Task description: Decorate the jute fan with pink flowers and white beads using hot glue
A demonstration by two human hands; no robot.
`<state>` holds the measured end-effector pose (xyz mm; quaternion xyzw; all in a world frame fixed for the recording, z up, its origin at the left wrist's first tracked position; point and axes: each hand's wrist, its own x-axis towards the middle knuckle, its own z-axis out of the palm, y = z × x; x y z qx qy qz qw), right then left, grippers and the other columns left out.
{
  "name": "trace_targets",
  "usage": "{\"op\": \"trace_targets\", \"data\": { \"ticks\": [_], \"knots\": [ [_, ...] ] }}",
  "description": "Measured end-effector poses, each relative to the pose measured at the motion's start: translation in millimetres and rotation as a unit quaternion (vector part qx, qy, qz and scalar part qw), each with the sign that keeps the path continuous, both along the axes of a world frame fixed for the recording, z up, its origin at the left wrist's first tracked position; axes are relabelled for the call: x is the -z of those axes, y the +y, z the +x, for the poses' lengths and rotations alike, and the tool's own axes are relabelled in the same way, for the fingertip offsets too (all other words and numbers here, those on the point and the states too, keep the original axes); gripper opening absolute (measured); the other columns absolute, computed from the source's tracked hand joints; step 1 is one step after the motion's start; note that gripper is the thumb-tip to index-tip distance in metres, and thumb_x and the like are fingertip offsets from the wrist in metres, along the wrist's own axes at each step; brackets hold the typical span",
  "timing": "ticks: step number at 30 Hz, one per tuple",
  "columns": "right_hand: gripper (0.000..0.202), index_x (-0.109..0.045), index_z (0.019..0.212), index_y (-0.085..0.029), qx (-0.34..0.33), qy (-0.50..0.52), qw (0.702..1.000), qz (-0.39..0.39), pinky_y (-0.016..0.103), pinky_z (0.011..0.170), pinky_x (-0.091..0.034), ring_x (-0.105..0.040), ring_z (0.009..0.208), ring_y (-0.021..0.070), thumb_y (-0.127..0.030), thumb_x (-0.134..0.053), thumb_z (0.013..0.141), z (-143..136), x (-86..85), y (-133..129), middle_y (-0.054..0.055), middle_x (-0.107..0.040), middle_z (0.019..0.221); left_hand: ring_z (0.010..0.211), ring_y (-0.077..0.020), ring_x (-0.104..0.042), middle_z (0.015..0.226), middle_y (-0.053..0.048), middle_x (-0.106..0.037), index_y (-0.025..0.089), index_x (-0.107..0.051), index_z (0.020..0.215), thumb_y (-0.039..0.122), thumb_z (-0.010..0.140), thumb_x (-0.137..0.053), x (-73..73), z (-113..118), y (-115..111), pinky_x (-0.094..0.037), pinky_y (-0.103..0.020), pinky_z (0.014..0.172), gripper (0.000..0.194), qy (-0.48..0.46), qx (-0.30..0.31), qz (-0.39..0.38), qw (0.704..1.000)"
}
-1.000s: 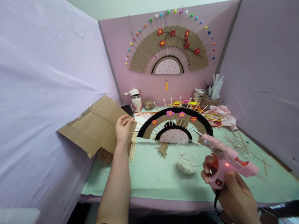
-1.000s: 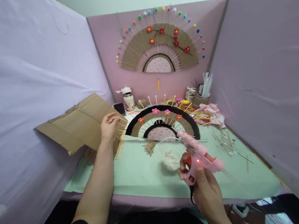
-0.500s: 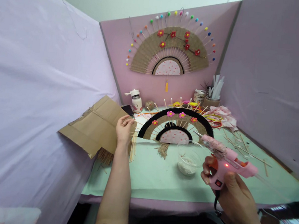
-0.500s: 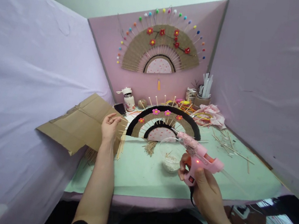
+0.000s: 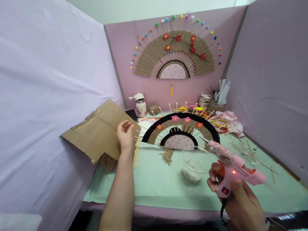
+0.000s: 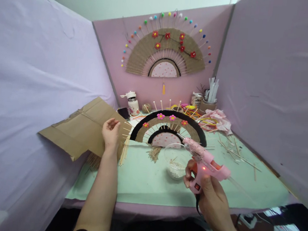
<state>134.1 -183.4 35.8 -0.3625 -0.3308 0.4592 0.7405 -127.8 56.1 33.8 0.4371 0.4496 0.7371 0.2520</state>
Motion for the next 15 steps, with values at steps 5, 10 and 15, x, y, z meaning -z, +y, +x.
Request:
{"op": "trace_targets", "data": {
  "ticks": [5,10,15],
  "knots": [
    [0.034,-0.068,0.089,-0.019,-0.016,-0.019,1.000,0.006,0.031,0.056,-0.046,-0.049,0.064,0.0174,-0.051,-0.068,0.078,-0.7,-4.1,0.0,0.006,-0.058,0.082,0.080,-0.0133,-0.061,0.082,-0.001,-0.063,0.018,-0.063,0.094,0.023,0.073,-0.069,-4.3,6.0,-7.0,-0.046,-0.029,0.082,0.023,0.033,-0.033,0.028,0.999],
    [0.036,-0.068,0.095,-0.020,-0.006,-0.004,1.000,0.012,0.030,0.056,-0.046,-0.051,0.068,0.0169,-0.052,-0.067,0.080,0.1,-1.8,0.2,0.006,-0.057,0.087,0.082,-0.0154,-0.060,0.084,-0.002,-0.065,0.019,-0.068,0.084,0.028,0.078,-0.065,-10.6,19.7,-22.4,-0.046,-0.028,0.080,0.010,0.053,-0.017,0.053,0.997],
    [0.034,-0.069,0.098,-0.021,0.001,-0.005,0.999,0.037,0.028,0.058,-0.045,-0.050,0.069,0.0142,-0.051,-0.066,0.082,4.1,-1.2,0.6,0.004,-0.056,0.090,0.061,-0.0130,-0.053,0.063,0.001,-0.058,0.021,-0.069,0.077,0.032,0.085,-0.059,-21.1,54.1,-66.5,-0.042,-0.024,0.062,0.016,0.079,0.080,0.067,0.991]
  ]
}}
